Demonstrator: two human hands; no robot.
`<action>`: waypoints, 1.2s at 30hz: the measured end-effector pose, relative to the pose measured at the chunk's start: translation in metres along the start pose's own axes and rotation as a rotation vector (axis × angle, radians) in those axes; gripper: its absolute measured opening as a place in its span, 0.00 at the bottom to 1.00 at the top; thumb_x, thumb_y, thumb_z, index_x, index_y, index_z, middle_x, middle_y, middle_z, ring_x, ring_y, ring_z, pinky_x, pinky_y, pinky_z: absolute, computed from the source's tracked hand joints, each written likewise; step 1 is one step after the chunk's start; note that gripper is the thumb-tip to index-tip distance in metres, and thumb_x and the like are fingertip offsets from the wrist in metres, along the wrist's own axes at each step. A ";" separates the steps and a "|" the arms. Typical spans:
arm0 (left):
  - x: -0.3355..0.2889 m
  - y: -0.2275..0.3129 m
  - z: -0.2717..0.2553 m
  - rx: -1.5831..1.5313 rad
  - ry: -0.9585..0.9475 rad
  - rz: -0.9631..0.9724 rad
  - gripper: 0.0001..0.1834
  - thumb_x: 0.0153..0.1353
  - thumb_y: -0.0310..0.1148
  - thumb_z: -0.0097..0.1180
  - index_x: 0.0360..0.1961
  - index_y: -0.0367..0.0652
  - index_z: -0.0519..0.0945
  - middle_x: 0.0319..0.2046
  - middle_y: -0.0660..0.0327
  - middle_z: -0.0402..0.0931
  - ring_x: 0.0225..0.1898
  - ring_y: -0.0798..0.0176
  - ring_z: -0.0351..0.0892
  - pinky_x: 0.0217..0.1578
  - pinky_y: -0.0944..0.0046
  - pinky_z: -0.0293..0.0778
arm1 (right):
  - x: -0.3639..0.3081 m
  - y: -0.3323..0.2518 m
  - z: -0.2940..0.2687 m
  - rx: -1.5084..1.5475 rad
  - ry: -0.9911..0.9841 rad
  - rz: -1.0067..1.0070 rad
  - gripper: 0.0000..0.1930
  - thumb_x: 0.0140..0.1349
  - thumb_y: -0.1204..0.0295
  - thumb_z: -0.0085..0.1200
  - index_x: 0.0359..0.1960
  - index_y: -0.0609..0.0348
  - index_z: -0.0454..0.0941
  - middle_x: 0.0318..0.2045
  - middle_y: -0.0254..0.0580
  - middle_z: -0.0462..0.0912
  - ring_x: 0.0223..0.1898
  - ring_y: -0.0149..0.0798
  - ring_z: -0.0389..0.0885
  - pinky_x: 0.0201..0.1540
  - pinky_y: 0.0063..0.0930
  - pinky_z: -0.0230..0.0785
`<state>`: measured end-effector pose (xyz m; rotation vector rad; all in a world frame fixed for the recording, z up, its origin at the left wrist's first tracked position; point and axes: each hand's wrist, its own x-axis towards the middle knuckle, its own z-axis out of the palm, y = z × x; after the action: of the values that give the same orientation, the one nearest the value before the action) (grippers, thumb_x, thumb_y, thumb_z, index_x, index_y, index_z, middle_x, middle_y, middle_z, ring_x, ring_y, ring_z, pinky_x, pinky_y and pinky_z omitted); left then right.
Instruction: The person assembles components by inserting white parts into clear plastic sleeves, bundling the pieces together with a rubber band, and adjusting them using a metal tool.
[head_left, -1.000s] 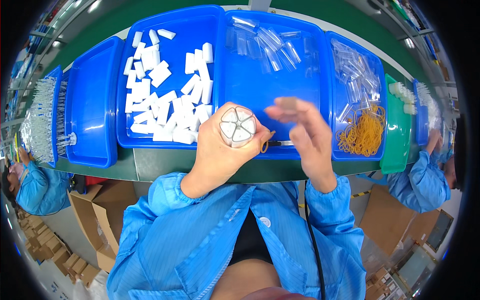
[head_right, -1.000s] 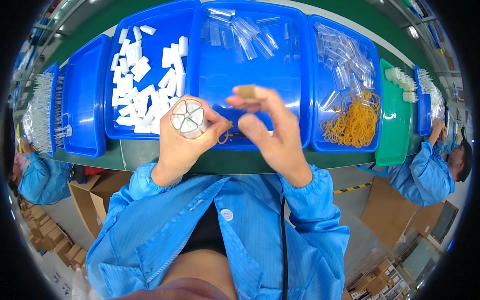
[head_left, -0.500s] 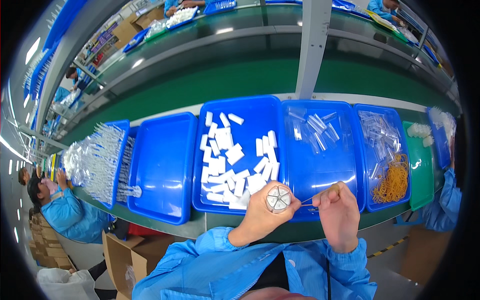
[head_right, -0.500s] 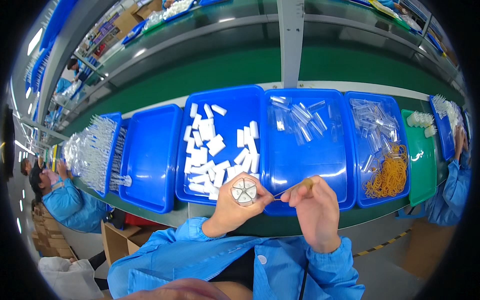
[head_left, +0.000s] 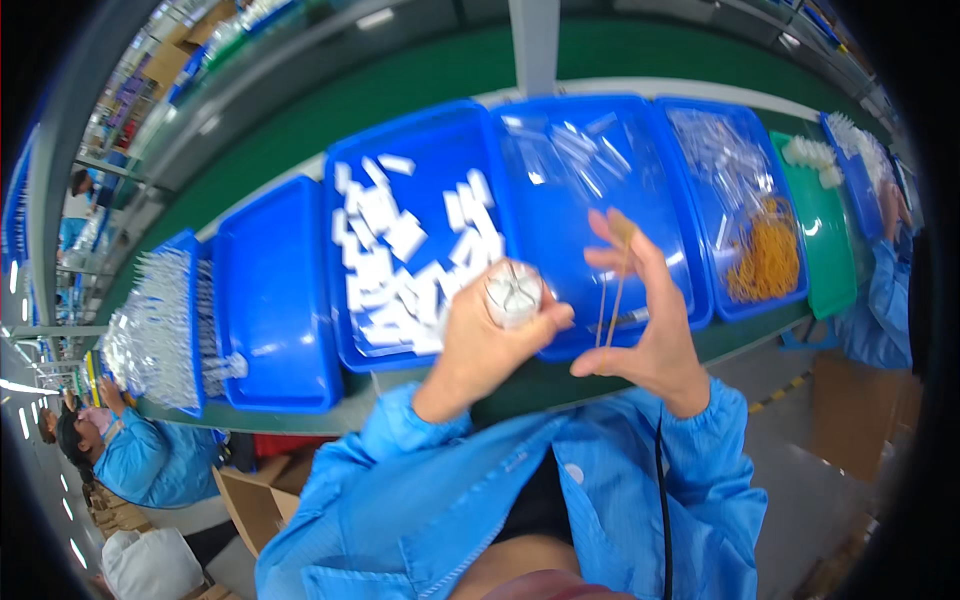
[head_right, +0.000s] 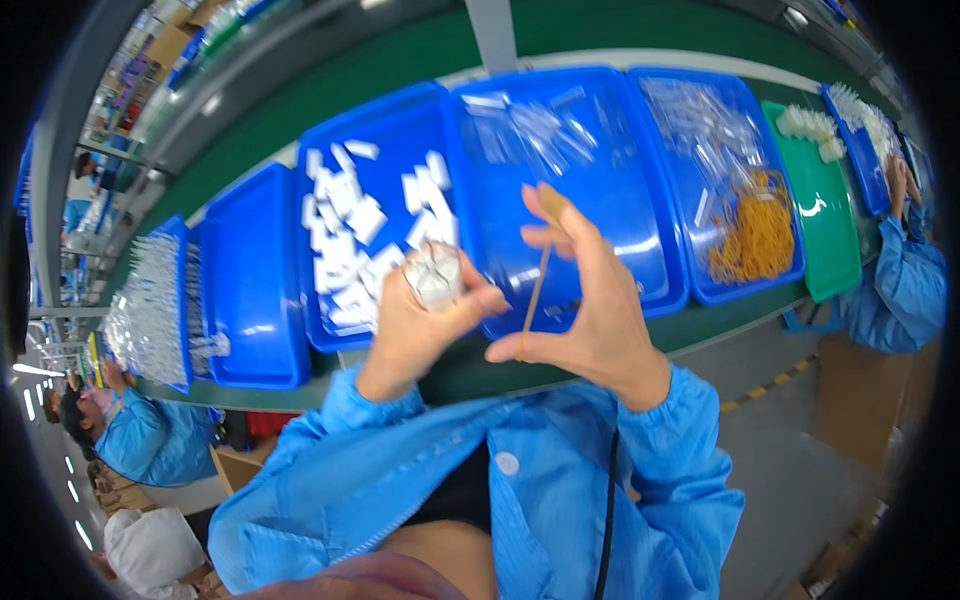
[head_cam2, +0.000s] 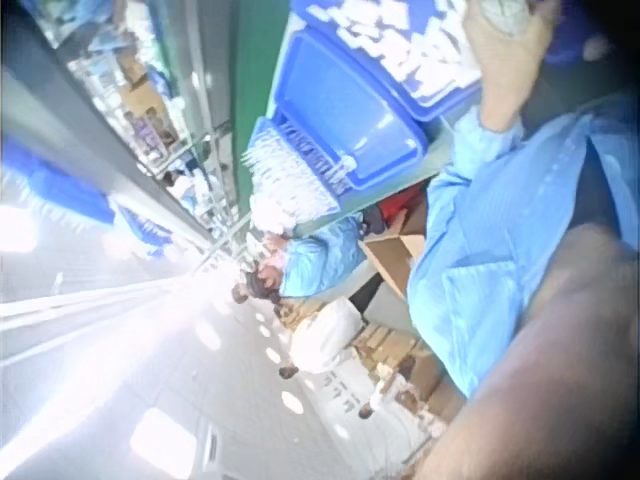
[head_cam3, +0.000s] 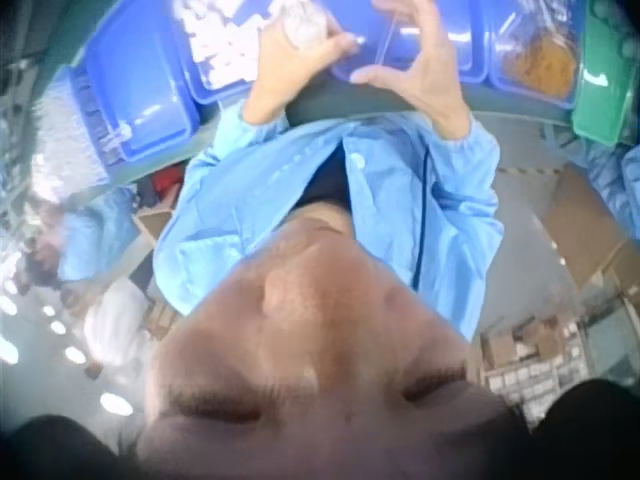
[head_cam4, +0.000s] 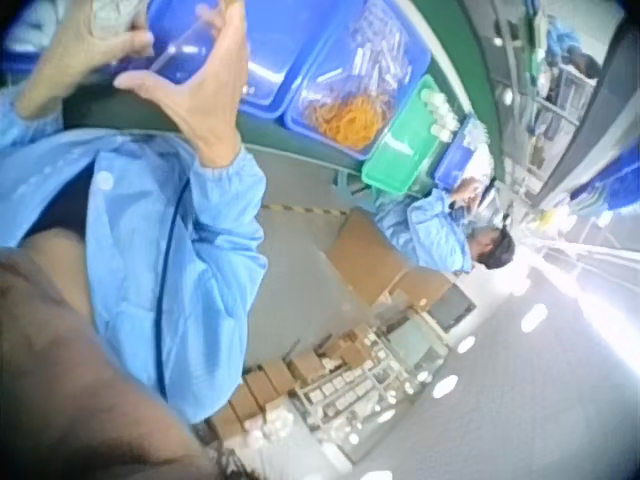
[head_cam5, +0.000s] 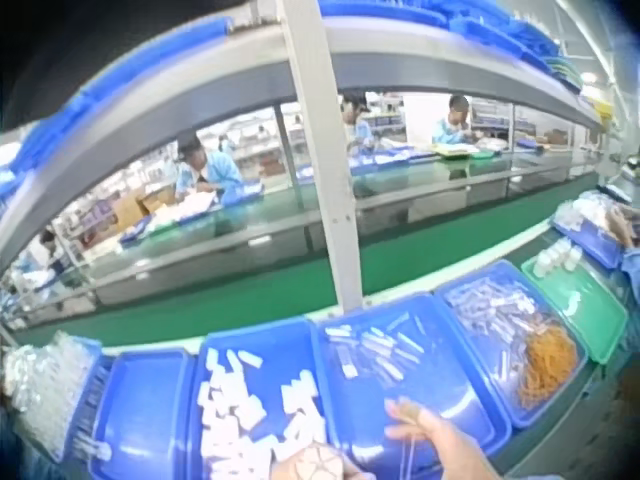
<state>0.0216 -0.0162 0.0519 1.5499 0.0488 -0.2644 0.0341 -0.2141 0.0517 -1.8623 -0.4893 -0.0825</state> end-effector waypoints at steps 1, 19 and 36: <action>0.005 0.002 0.001 0.103 0.012 0.028 0.12 0.53 0.26 0.70 0.33 0.38 0.76 0.26 0.62 0.81 0.34 0.70 0.82 0.34 0.69 0.78 | 0.006 -0.007 -0.007 -0.097 -0.039 -0.055 0.61 0.30 0.51 0.79 0.67 0.63 0.59 0.63 0.50 0.71 0.54 0.44 0.79 0.57 0.38 0.65; 0.008 -0.012 0.074 -0.315 0.161 0.047 0.16 0.61 0.44 0.59 0.30 0.43 0.73 0.21 0.63 0.73 0.20 0.71 0.72 0.16 0.71 0.61 | -0.014 0.048 -0.099 0.149 -0.353 -0.332 0.20 0.64 0.50 0.54 0.30 0.57 0.77 0.23 0.35 0.76 0.29 0.40 0.76 0.46 0.38 0.62; 0.009 -0.002 0.132 -0.064 0.170 0.265 0.32 0.49 0.16 0.69 0.53 0.38 0.67 0.32 0.58 0.76 0.33 0.70 0.75 0.35 0.68 0.73 | 0.008 0.066 -0.079 0.738 -0.323 0.011 0.53 0.46 0.52 0.72 0.70 0.61 0.56 0.69 0.51 0.60 0.66 0.48 0.66 0.63 0.42 0.63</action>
<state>0.0123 -0.1483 0.0520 1.4928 -0.0147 0.0776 0.0799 -0.3020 0.0228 -1.1506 -0.6267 0.3685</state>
